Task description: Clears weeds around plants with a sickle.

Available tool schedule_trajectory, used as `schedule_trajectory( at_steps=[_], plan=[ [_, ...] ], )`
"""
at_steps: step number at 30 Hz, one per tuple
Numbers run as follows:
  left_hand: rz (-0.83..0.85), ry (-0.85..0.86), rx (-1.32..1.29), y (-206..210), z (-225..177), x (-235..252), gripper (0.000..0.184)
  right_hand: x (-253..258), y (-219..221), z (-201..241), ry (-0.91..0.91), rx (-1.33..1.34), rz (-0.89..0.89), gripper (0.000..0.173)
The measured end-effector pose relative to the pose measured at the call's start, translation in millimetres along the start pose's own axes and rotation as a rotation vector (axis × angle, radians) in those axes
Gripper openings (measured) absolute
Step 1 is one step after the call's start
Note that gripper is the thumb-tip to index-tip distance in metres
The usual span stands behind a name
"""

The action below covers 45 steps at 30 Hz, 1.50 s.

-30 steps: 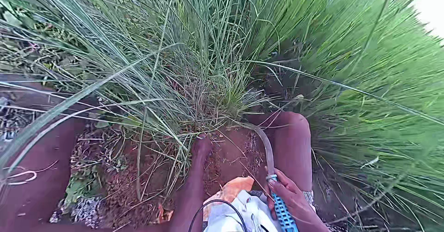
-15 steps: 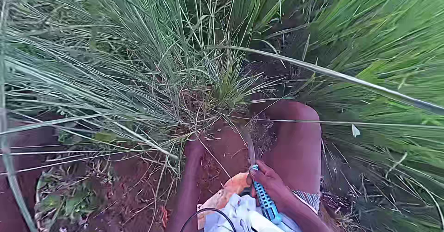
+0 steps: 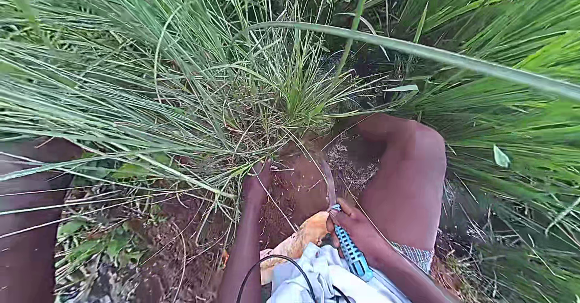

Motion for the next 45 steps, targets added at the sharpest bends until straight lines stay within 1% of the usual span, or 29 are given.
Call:
schedule_trajectory(
  at_steps=[2, 6, 8, 11, 15, 18, 20, 23, 25, 27, 29, 31, 34, 35, 39, 41, 42, 43, 45],
  plan=[
    [0.029, -0.010, 0.010, 2, 0, -4, 0.051, -5, -2, -1, 0.009, 0.006, 0.015, 0.020],
    [0.104, -0.124, 0.097, 4, -8, -13, 0.057, -10, -6, -1, -0.007, 0.007, 0.036, 0.025],
    [0.092, -0.130, 0.115, 6, -10, -16, 0.057, -8, -7, -2, 0.002, 0.010, 0.054, 0.029],
    [0.042, -0.103, 0.159, 8, -16, -22, 0.052, -1, -12, -7, 0.062, -0.006, 0.118, 0.031],
    [0.003, -0.084, 0.213, 7, -18, -25, 0.053, 2, -18, -2, 0.121, -0.065, 0.160, 0.033],
    [0.000, -0.051, 0.236, 5, -22, -28, 0.052, 2, -28, 11, 0.177, -0.133, 0.188, 0.024],
    [0.028, -0.032, 0.271, 3, -23, -27, 0.050, 4, -35, 26, 0.233, -0.239, 0.216, 0.021],
    [0.104, -0.056, 0.278, 4, -25, -29, 0.050, 14, -52, 49, 0.340, -0.348, 0.251, 0.025],
    [0.124, -0.072, 0.267, 3, -29, -30, 0.051, 29, -64, 64, 0.432, -0.415, 0.266, 0.028],
    [0.125, -0.068, 0.245, 4, -27, -29, 0.050, 45, -67, 85, 0.528, -0.516, 0.325, 0.030],
    [0.109, -0.052, 0.236, 5, -25, -24, 0.052, 66, -69, 98, 0.555, -0.573, 0.369, 0.027],
    [0.080, -0.044, 0.208, 4, -24, -17, 0.052, 83, -72, 100, 0.566, -0.600, 0.406, 0.029],
    [0.040, -0.064, 0.201, 0, -28, -13, 0.051, 86, -70, 90, 0.537, -0.571, 0.498, 0.034],
    [0.026, -0.078, 0.225, -1, -29, -11, 0.051, 83, -67, 84, 0.533, -0.547, 0.491, 0.034],
    [-0.043, -0.144, 0.236, -1, -26, -2, 0.052, 64, -47, 46, 0.481, -0.336, 0.433, 0.033],
    [-0.059, -0.135, 0.237, -2, -24, 1, 0.049, 54, -35, 22, 0.438, -0.211, 0.369, 0.034],
    [-0.053, -0.121, 0.250, 0, -23, 4, 0.048, 49, -29, 8, 0.411, -0.141, 0.339, 0.035],
    [-0.044, -0.117, 0.269, 2, -22, 6, 0.048, 44, -23, -4, 0.386, -0.076, 0.311, 0.032],
    [-0.012, -0.130, 0.290, 7, -23, 4, 0.048, 30, -11, -16, 0.329, 0.025, 0.230, 0.031]
  ],
)
Point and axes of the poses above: each hand's wrist, its own x-axis towards the middle knuckle, its own y-axis out of the palm, z = x × y, the point moved 4 cm from there along x, towards the middle knuckle, and after that the axes turned 13 degrees about z, right-handed, at the moved point
